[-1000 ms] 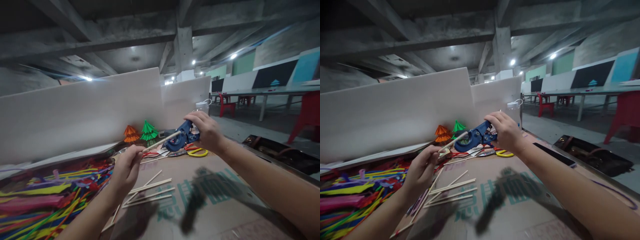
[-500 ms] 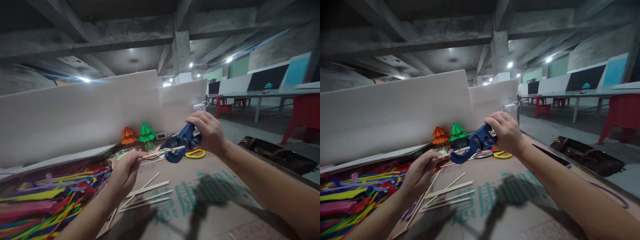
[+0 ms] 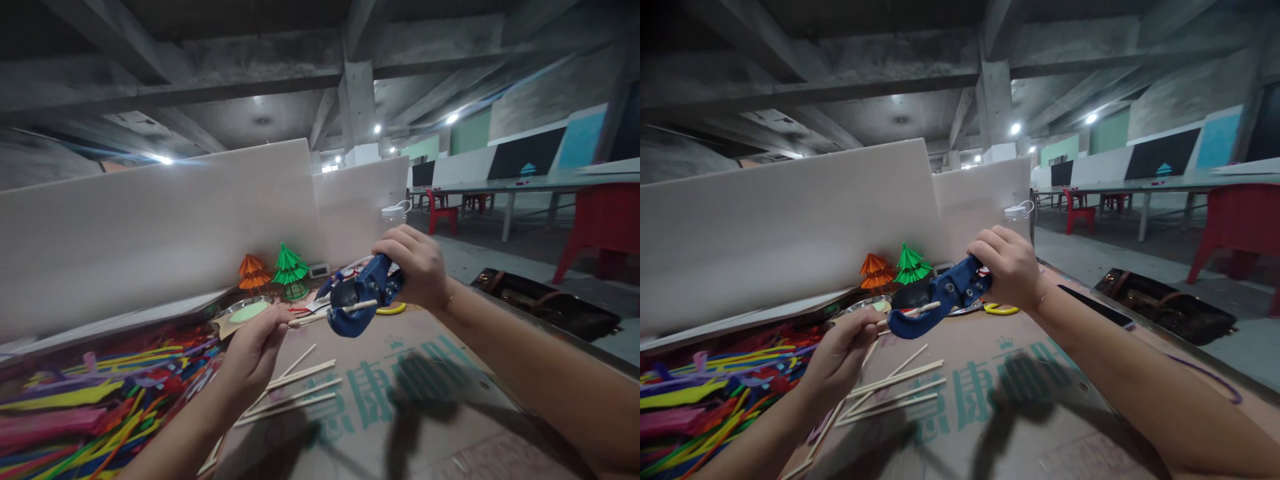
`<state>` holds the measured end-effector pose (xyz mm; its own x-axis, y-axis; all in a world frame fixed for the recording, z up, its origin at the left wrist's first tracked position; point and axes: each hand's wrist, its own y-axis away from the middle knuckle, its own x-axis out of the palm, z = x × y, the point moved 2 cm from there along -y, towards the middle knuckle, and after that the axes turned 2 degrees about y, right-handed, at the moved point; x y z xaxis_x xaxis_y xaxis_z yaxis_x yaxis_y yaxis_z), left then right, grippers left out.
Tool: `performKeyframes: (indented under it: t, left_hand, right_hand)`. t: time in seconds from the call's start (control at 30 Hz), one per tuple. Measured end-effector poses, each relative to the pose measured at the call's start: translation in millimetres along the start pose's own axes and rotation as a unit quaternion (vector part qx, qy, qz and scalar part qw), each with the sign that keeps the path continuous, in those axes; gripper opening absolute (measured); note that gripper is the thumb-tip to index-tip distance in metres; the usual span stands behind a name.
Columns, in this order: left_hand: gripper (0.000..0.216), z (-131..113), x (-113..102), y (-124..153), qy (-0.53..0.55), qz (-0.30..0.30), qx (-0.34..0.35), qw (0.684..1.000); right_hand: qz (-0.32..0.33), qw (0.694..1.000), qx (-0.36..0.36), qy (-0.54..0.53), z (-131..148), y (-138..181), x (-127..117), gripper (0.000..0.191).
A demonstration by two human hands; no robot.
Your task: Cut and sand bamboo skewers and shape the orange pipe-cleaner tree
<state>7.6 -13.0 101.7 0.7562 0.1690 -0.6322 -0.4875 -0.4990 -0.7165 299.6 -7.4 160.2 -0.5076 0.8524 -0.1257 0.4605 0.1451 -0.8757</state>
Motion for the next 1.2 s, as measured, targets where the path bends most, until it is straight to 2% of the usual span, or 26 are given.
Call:
performKeyframes:
  t: [0.47, 0.6, 0.7, 0.77, 0.83, 0.93, 1.03, 1.2]
  left_hand:
    - [0.035, 11.2, 6.3, 2.6, 0.015, 0.018, 0.010, 1.000]
    - [0.036, 10.7, 7.7, 5.2, 0.030, 0.009, 0.013, 0.999]
    - [0.033, 9.4, 6.8, 7.0, 0.023, -0.024, 0.009, 0.999]
    - [0.034, 9.3, 6.1, 7.1, 0.017, -0.037, 0.004, 0.999]
    - [0.036, 9.9, 6.2, 6.5, 0.014, -0.027, 0.002, 1.000]
    - [0.041, 11.7, 7.0, 5.0, 0.012, 0.006, -0.011, 1.000]
    - [0.047, 13.3, 6.8, 4.3, 0.019, 0.038, -0.037, 0.998]
    - [0.042, 13.4, 0.5, 3.6, 0.009, -0.003, -0.029, 1.000]
  right_hand:
    - [0.002, 1.000, 0.013, -0.019, -0.9, 5.6, 5.9, 0.043]
    - [-0.015, 0.999, 0.014, -0.026, 2.7, 4.8, 7.9, 0.034]
    - [0.007, 0.999, 0.027, -0.033, 4.3, 5.4, 10.4, 0.018]
    - [0.020, 0.999, 0.028, -0.033, 4.6, 5.8, 11.3, 0.016]
    - [0.011, 0.999, 0.024, -0.024, 4.3, 5.6, 10.7, 0.023]
    - [-0.001, 0.999, 0.025, -0.019, 3.0, 5.1, 10.4, 0.044]
    - [0.001, 0.999, 0.038, -0.034, 0.2, 5.9, 11.5, 0.051]
    - [-0.026, 0.994, 0.095, -0.038, -11.5, 8.3, 8.5, 0.051]
